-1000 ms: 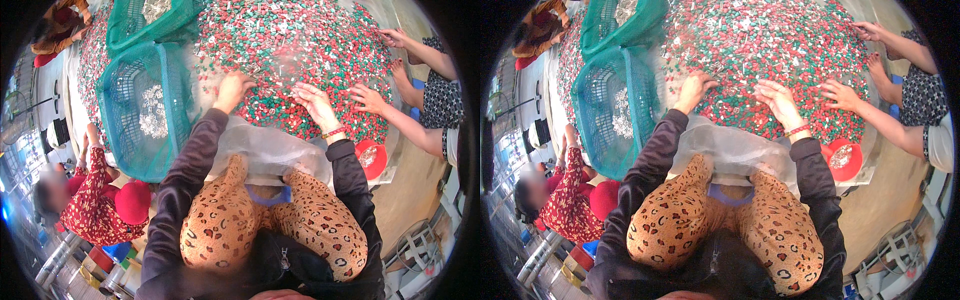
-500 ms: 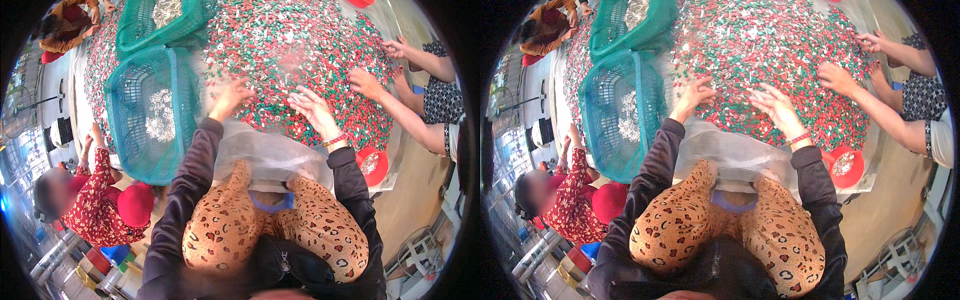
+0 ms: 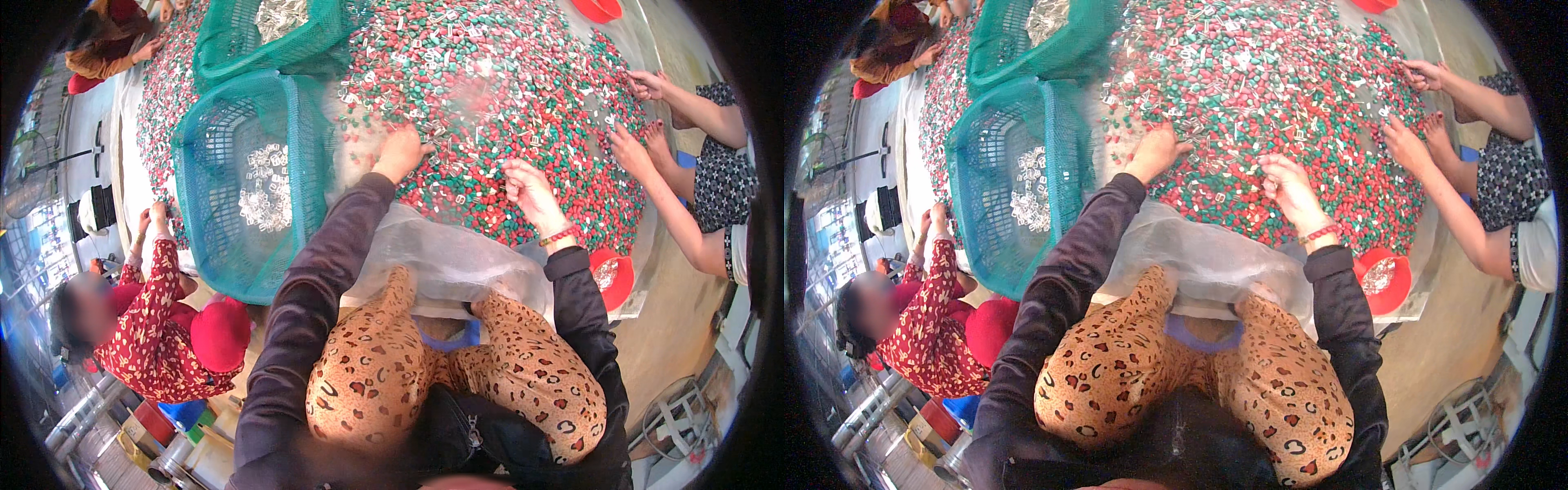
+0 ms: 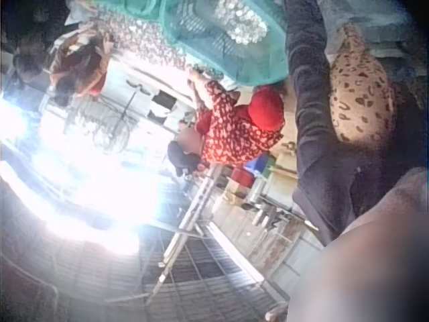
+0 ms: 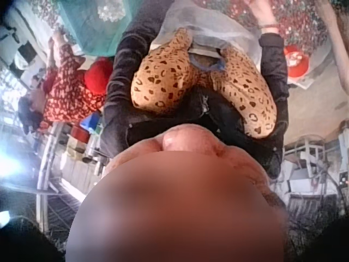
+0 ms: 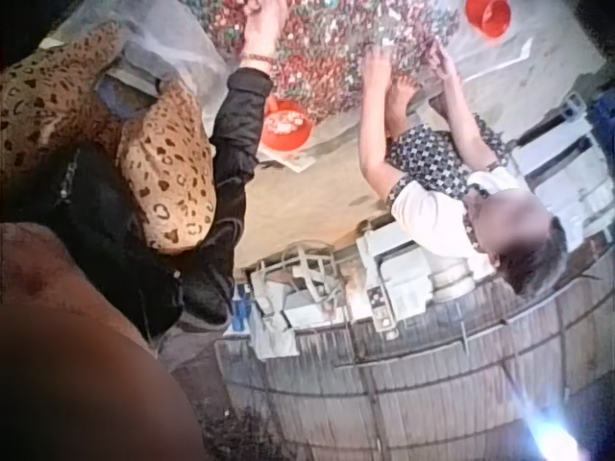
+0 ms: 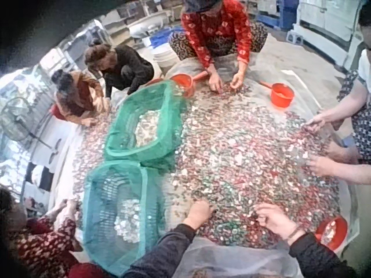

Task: The person sits at a table and sorts small red, green, and white plastic pieces by hand, placing selected white pieces into a green basket. Other workers are also sorting similar pieces nearby.

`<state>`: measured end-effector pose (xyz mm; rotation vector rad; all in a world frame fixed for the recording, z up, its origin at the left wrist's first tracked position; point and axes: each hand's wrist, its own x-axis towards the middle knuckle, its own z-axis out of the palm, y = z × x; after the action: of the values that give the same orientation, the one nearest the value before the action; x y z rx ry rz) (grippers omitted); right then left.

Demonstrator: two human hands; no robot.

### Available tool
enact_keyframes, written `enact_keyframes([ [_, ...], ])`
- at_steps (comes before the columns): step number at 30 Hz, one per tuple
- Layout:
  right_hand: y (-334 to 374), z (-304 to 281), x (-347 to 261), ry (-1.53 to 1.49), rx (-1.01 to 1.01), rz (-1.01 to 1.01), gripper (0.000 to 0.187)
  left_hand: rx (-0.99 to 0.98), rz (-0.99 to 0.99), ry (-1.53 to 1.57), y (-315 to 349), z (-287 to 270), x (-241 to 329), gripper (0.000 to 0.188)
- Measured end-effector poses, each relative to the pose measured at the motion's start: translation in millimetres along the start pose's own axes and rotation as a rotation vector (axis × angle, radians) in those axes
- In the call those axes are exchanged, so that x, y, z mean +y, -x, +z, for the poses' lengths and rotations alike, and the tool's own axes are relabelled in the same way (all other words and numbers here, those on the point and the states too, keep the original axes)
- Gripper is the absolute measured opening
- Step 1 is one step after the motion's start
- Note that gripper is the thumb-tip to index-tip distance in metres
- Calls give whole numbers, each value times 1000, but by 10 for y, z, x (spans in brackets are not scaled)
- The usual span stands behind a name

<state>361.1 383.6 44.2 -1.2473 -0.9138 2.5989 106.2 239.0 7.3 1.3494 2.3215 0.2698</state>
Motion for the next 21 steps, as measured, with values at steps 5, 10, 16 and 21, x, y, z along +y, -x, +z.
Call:
enact_keyframes([
  [5,-250,280,-47,1280,114,-413,23,-28,-44,-7,-3,105,97,38],
  [10,-498,384,74,1853,49,-647,21,-132,-147,293,152,-180,-151,38],
  [16,-439,314,48,1322,125,-417,17,-292,-358,1017,309,-287,-273,33],
  [21,-242,333,-125,-47,-252,-116,11,-214,-380,888,290,-261,-212,37],
])
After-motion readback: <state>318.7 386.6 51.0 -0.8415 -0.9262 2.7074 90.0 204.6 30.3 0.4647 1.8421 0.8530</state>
